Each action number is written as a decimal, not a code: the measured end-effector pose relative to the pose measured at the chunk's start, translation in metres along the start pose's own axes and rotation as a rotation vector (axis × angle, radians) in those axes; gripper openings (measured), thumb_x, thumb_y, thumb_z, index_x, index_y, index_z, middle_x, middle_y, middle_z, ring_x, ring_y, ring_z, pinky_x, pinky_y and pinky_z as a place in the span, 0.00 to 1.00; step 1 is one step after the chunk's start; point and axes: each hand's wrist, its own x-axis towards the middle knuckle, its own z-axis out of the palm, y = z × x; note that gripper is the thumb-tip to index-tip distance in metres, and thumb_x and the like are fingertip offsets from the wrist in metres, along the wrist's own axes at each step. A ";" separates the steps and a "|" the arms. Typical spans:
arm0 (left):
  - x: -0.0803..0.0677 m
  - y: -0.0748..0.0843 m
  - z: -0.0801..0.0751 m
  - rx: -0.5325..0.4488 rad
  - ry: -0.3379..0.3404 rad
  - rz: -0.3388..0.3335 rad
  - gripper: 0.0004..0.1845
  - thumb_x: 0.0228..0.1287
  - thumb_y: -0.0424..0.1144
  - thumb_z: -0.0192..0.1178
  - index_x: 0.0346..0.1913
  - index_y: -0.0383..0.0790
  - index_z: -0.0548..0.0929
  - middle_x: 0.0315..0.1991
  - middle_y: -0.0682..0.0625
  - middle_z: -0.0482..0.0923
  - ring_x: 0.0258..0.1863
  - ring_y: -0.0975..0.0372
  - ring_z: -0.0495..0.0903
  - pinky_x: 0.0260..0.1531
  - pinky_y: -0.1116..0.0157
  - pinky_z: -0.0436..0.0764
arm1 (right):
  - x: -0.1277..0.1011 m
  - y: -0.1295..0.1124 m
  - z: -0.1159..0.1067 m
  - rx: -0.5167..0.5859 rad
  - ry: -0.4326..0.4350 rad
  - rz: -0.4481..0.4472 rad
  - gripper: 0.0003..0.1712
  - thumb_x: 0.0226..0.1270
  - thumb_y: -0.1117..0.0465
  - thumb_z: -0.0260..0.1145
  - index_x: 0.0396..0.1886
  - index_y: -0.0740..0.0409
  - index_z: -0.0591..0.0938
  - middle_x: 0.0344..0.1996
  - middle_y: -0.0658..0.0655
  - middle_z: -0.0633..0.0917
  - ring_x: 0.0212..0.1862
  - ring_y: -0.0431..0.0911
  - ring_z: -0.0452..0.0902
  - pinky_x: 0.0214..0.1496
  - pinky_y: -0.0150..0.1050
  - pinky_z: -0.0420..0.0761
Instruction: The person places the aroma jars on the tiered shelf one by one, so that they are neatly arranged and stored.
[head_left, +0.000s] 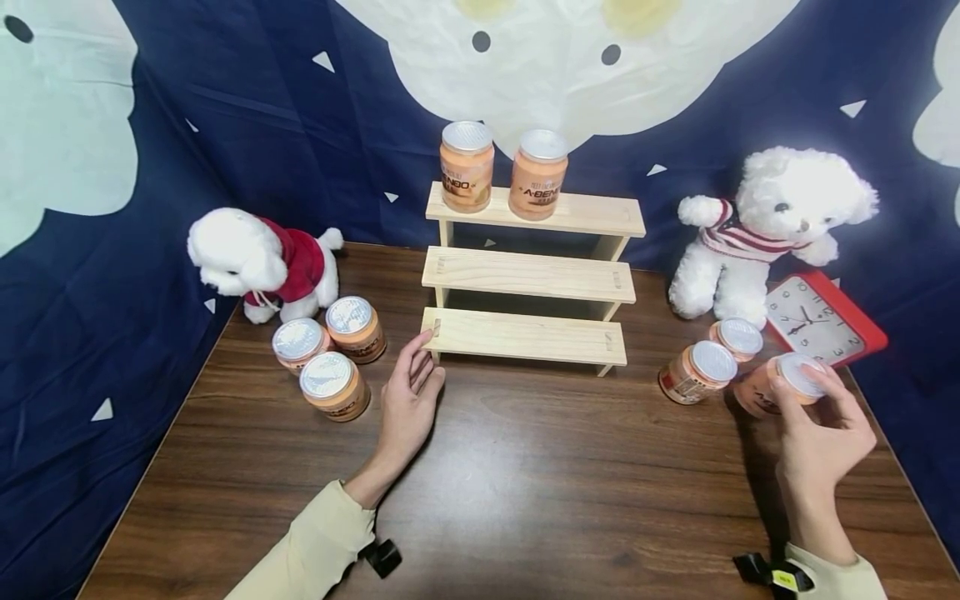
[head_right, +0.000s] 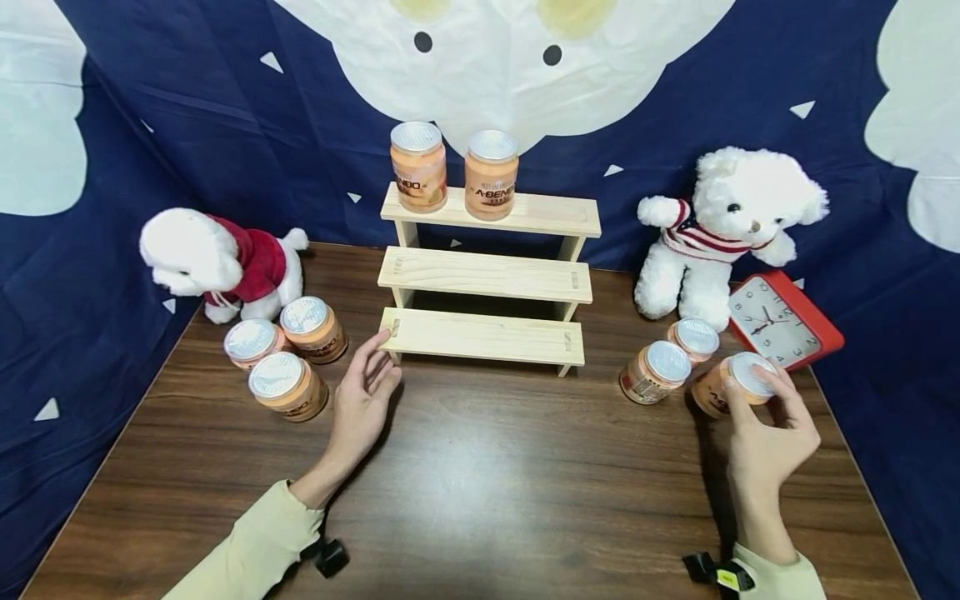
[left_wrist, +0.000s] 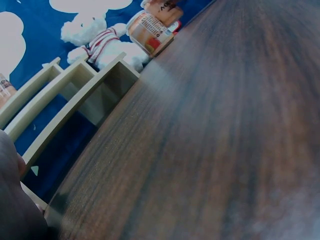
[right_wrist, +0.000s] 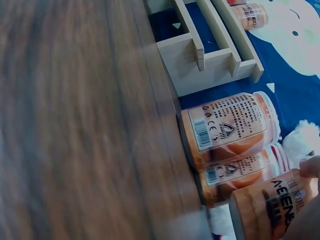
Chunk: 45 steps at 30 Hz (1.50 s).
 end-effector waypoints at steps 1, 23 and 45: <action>0.000 0.001 0.000 0.001 -0.001 -0.010 0.30 0.75 0.25 0.64 0.78 0.42 0.78 0.76 0.37 0.77 0.74 0.45 0.78 0.75 0.68 0.79 | 0.000 -0.003 0.001 0.003 0.000 -0.012 0.24 0.48 0.88 0.79 0.48 0.89 0.85 0.51 0.67 0.92 0.51 0.50 0.89 0.50 0.28 0.91; 0.005 -0.024 -0.003 -0.019 -0.005 0.035 0.30 0.76 0.30 0.66 0.78 0.51 0.80 0.76 0.39 0.78 0.73 0.49 0.79 0.75 0.64 0.80 | -0.015 -0.076 0.039 0.234 -0.099 -0.142 0.24 0.42 0.90 0.77 0.42 0.96 0.80 0.48 0.76 0.91 0.46 0.56 0.88 0.51 0.36 0.91; 0.003 -0.014 -0.001 0.002 0.002 0.014 0.29 0.76 0.29 0.66 0.77 0.47 0.80 0.74 0.36 0.79 0.73 0.48 0.80 0.75 0.63 0.81 | -0.028 -0.104 0.104 0.312 -0.292 -0.152 0.25 0.42 0.88 0.81 0.40 0.97 0.79 0.48 0.76 0.90 0.52 0.60 0.87 0.53 0.36 0.92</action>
